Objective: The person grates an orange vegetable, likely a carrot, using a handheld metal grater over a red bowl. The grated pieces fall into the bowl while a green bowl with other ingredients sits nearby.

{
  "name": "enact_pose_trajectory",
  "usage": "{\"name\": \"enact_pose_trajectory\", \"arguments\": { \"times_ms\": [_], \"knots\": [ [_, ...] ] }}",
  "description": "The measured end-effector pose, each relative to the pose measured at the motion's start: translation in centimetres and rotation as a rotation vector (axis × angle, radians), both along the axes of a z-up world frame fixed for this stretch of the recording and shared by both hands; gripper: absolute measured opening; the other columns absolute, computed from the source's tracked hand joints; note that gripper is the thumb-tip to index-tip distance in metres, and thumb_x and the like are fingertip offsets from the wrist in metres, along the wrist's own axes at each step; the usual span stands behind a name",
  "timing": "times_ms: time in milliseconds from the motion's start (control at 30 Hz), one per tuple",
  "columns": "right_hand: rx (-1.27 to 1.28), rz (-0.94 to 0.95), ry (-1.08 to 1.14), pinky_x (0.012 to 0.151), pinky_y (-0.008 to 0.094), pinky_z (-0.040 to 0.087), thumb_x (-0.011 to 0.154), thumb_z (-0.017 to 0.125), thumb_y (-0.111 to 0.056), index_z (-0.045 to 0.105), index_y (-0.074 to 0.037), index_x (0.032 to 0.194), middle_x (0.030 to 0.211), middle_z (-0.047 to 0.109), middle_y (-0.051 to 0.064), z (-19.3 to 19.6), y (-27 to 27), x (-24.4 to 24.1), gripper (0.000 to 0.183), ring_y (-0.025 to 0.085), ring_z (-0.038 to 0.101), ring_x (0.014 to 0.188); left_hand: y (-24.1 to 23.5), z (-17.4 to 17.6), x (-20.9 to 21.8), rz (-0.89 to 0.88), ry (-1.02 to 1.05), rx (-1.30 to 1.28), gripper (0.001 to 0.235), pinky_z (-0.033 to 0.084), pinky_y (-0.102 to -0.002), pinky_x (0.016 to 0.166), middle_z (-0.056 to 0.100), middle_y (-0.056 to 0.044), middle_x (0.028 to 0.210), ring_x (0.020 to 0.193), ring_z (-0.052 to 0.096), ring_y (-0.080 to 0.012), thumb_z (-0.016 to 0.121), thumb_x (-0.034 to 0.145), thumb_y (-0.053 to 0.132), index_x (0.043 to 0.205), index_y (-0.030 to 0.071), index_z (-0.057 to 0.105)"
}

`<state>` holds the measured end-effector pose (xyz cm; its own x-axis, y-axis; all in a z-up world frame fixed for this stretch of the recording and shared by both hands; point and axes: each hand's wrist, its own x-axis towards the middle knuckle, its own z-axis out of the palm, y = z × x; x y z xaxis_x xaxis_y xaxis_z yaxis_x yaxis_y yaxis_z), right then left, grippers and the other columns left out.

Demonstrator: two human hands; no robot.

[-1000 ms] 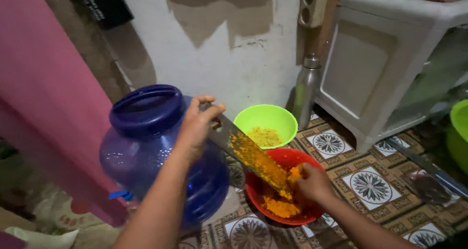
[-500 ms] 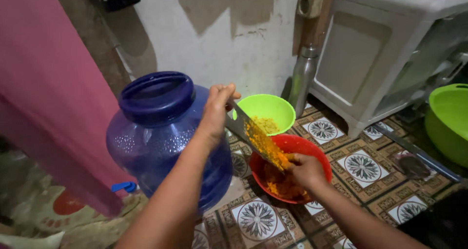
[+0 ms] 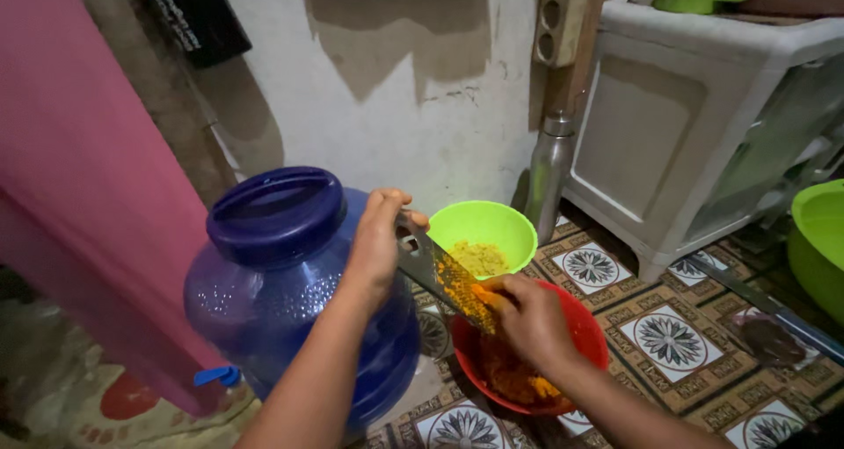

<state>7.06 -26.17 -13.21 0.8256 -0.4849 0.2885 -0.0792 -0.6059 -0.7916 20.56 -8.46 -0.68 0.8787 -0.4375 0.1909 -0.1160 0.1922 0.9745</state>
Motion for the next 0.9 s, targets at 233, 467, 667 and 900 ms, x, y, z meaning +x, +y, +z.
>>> {"name": "enact_pose_trajectory", "arguments": {
  "times_ms": [233, 467, 667, 900],
  "knots": [
    [0.126, -0.16, 0.261, 0.083, 0.037, 0.057, 0.091, 0.069, -0.012, 0.077, -0.013, 0.109, 0.101, 0.079, 0.01, -1.3, -1.0, -1.6, 0.02, 0.023, 0.075, 0.091, -0.1, -1.2, 0.8, -0.003, -0.054, -0.011, 0.028, 0.048, -0.035, 0.073, 0.071, -0.008, 0.091, 0.088, 0.066, -0.0196, 0.044, 0.098, 0.037, 0.108, 0.013, 0.056],
    [-0.052, 0.025, -0.152, 0.081, 0.035, 0.057, 0.088, 0.072, -0.013, 0.077, -0.012, 0.104, 0.101, 0.079, 0.011, -0.2, 0.6, 0.6, 0.017, 0.023, 0.076, 0.091, -0.3, -1.2, 1.2, -0.001, -0.034, 0.035, 0.023, 0.05, -0.038, 0.072, 0.07, -0.008, 0.092, 0.089, 0.066, -0.0204, 0.047, 0.097, 0.032, 0.107, 0.013, 0.055],
    [-0.071, -0.161, 0.147, 0.076, 0.037, 0.057, 0.088, 0.066, -0.009, 0.076, -0.016, 0.108, 0.098, 0.078, 0.013, -4.6, -2.5, -2.0, 0.023, 0.025, 0.075, 0.087, -0.2, -1.4, 1.2, 0.012, -0.05, 0.049, 0.02, 0.052, -0.037, 0.069, 0.071, -0.008, 0.091, 0.087, 0.068, -0.0192, 0.049, 0.098, 0.03, 0.107, 0.013, 0.055],
    [0.165, 0.0, 0.039, 0.067, 0.037, 0.055, 0.093, 0.064, -0.007, 0.074, -0.009, 0.104, 0.086, 0.077, 0.012, -0.1, 0.6, 0.9, 0.015, 0.021, 0.072, 0.074, 0.0, -1.3, 1.5, 0.029, -0.078, 0.076, 0.018, 0.051, -0.036, 0.069, 0.071, -0.007, 0.093, 0.088, 0.067, -0.0185, 0.049, 0.1, 0.027, 0.108, 0.012, 0.055]
  ]
}}
